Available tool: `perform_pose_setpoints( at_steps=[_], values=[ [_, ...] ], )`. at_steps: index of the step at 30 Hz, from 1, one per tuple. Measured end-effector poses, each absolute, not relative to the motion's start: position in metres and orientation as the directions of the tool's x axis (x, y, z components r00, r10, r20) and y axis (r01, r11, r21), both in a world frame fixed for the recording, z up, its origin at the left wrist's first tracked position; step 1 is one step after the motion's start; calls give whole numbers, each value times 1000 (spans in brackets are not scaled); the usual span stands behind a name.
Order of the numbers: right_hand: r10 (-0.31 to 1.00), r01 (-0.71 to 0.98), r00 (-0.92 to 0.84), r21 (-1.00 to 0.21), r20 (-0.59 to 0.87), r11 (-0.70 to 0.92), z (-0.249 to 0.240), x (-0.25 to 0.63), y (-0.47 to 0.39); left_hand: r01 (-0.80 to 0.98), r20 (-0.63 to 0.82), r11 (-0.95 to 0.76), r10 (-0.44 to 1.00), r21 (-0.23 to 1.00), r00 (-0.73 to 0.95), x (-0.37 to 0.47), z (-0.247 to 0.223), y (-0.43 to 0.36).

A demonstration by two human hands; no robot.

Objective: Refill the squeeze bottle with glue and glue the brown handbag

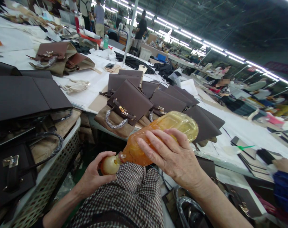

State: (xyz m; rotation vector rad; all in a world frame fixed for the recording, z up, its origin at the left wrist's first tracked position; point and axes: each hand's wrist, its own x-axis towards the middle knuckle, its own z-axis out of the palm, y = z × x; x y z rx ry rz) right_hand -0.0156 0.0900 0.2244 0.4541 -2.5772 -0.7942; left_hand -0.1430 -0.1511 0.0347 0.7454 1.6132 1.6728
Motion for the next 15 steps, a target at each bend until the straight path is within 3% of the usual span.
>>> perform_pose_setpoints(
  at_steps=[15],
  values=[
    [-406, -200, -875, 570, 262, 797, 222, -13, 93, -113, -69, 2, 803, 994, -592, -142, 34, -150]
  ],
)
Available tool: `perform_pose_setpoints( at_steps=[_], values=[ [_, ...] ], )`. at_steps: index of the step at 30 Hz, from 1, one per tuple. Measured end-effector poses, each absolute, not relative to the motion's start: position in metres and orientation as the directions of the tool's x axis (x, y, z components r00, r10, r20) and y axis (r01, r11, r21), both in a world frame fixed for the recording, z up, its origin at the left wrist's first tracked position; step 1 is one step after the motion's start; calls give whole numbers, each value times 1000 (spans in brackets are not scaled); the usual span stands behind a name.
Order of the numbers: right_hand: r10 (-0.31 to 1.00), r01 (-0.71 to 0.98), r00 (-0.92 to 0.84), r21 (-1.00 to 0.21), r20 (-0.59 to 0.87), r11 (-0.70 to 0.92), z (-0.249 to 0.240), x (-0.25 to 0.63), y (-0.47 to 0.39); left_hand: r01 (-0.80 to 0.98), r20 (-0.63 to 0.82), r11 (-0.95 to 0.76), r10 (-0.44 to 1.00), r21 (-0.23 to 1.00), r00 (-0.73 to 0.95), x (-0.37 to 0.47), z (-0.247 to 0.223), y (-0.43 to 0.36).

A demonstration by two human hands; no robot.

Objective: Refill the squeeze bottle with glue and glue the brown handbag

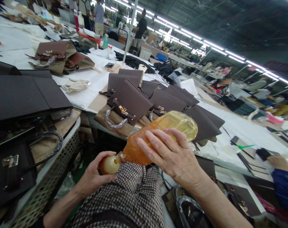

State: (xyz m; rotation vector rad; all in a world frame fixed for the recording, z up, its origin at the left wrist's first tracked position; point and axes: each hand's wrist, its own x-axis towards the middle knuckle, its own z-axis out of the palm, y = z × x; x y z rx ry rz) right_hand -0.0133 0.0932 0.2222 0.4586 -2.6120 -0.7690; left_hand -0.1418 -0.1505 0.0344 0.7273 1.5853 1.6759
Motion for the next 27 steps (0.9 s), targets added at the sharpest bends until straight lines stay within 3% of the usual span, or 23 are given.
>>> perform_pose_setpoints(
  at_steps=[27],
  values=[
    [-399, -204, -884, 565, 244, 799, 219, -13, 96, -117, -76, 8, 801, 993, -593, -141, 31, -149]
  ],
)
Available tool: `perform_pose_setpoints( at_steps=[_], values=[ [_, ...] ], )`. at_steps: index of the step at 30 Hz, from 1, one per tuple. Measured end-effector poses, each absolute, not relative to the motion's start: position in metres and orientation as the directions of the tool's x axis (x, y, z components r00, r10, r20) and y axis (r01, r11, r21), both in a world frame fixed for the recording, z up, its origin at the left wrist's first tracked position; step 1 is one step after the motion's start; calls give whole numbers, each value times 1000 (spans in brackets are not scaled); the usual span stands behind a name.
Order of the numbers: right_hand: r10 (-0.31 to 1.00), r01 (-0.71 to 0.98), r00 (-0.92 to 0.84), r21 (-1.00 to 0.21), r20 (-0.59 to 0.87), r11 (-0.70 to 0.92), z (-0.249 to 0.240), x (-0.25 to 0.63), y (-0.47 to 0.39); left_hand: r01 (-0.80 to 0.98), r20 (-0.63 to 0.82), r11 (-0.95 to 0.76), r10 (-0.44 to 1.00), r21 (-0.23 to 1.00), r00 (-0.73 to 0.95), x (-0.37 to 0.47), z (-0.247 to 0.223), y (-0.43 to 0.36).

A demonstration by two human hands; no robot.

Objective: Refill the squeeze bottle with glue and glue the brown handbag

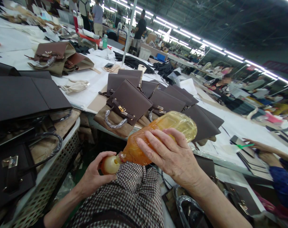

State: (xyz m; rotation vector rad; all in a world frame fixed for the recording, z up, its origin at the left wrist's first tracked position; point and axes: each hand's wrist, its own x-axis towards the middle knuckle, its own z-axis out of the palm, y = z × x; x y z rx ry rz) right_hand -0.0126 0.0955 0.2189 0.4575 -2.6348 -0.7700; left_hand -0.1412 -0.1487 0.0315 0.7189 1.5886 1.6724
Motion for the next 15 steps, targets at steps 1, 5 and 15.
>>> perform_pose_setpoints(
  at_steps=[1, 5, 15],
  values=[
    [-397, -204, -885, 565, 244, 800, 219, -12, 96, -118, -77, 8, 802, 993, -592, -141, 31, -149],
    [-396, -201, -885, 565, 245, 800, 220, -12, 95, -98, -71, 15, 803, 995, -592, -141, 31, -149],
    [-403, -202, -879, 565, 256, 800, 220, -12, 95, -85, -59, 10, 801, 996, -595, -141, 30, -149]
  ],
)
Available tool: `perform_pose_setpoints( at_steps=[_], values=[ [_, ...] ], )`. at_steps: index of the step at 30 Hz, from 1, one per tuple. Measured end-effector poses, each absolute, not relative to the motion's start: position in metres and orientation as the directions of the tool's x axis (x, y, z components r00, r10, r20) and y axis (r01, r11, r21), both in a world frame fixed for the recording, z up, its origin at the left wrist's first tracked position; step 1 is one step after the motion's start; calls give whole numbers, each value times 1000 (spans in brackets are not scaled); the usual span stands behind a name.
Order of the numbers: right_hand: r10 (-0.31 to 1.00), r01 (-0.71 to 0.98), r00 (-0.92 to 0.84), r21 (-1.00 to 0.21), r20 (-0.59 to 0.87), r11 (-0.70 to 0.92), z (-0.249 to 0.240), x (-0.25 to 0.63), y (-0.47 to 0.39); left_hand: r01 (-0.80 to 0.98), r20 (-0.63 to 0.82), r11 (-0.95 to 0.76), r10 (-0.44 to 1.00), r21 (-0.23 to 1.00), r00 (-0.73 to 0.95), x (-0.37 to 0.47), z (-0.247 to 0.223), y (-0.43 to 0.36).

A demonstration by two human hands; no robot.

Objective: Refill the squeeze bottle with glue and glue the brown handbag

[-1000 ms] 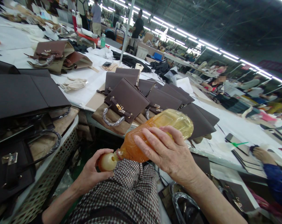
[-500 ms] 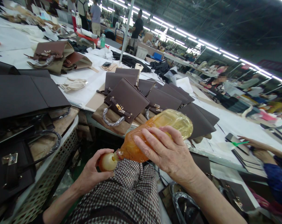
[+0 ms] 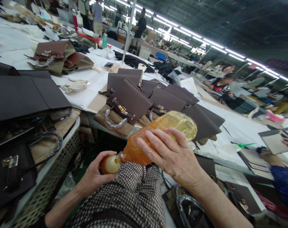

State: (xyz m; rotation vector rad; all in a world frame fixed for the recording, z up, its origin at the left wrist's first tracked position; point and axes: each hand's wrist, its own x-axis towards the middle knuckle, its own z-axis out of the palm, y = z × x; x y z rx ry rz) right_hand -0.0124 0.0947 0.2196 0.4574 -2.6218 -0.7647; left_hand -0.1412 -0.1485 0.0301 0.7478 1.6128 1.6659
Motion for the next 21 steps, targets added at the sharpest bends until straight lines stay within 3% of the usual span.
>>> perform_pose_setpoints(
  at_steps=[21],
  values=[
    [-394, -188, -883, 577, 254, 795, 222, -10, 93, -124, -75, 2, 806, 992, -588, -138, 32, -148]
  ],
)
